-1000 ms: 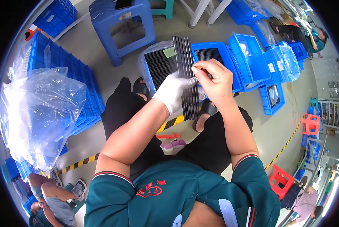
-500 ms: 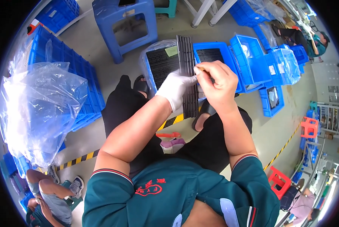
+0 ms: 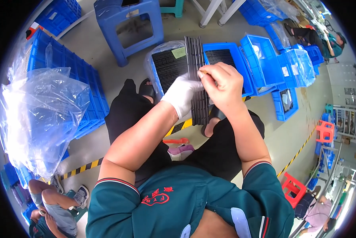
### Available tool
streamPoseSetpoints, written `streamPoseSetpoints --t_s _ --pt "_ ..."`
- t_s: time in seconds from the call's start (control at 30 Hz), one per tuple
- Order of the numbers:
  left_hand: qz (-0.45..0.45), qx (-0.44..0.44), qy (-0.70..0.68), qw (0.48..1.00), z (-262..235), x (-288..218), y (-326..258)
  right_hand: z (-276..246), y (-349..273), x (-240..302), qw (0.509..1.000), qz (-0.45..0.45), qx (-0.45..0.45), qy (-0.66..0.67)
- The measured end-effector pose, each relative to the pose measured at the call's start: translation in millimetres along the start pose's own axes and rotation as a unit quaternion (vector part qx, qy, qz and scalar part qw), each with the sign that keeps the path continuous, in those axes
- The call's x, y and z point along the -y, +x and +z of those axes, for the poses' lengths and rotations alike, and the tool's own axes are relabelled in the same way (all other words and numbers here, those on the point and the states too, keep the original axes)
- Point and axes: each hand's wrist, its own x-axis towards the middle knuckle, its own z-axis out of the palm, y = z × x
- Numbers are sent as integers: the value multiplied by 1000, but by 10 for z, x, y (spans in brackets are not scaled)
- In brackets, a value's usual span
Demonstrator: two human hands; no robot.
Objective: Inspecting and organizing thin black metal rods into blue plastic crates.
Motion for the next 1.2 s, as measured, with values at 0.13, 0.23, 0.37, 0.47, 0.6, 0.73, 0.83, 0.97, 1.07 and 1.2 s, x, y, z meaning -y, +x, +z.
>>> streamPoseSetpoints --t_s 0.13,0.23,0.37,0.47,0.6,0.73,0.83,0.97,1.07,1.2 --pt "41 -6 62 997 30 15 -16 -1 9 60 995 -74 -5 -73" --pt "47 -8 75 996 117 -34 -87 -8 3 45 995 -65 3 -77" --pt "48 -5 57 997 127 -31 -92 32 -25 -8 996 -63 0 -66" --pt "20 4 21 1000 64 -29 -50 -35 -17 60 998 -43 -37 -7" --pt "-26 8 -31 999 87 -93 -70 -60 -29 47 977 150 -11 148" --pt "-33 19 -56 998 80 -78 -55 -10 -25 -96 961 195 3 198" --pt "-50 24 -66 996 86 -86 -65 7 -38 -116 958 206 3 199" --pt "-59 34 -71 995 84 -107 -80 -3 -31 -85 956 212 7 204" --pt "-56 45 -72 995 83 -123 -103 -12 -26 -75 961 198 11 190" --pt "-16 61 -1 998 -20 -53 -29 -19 5 -28 999 4 -10 47"
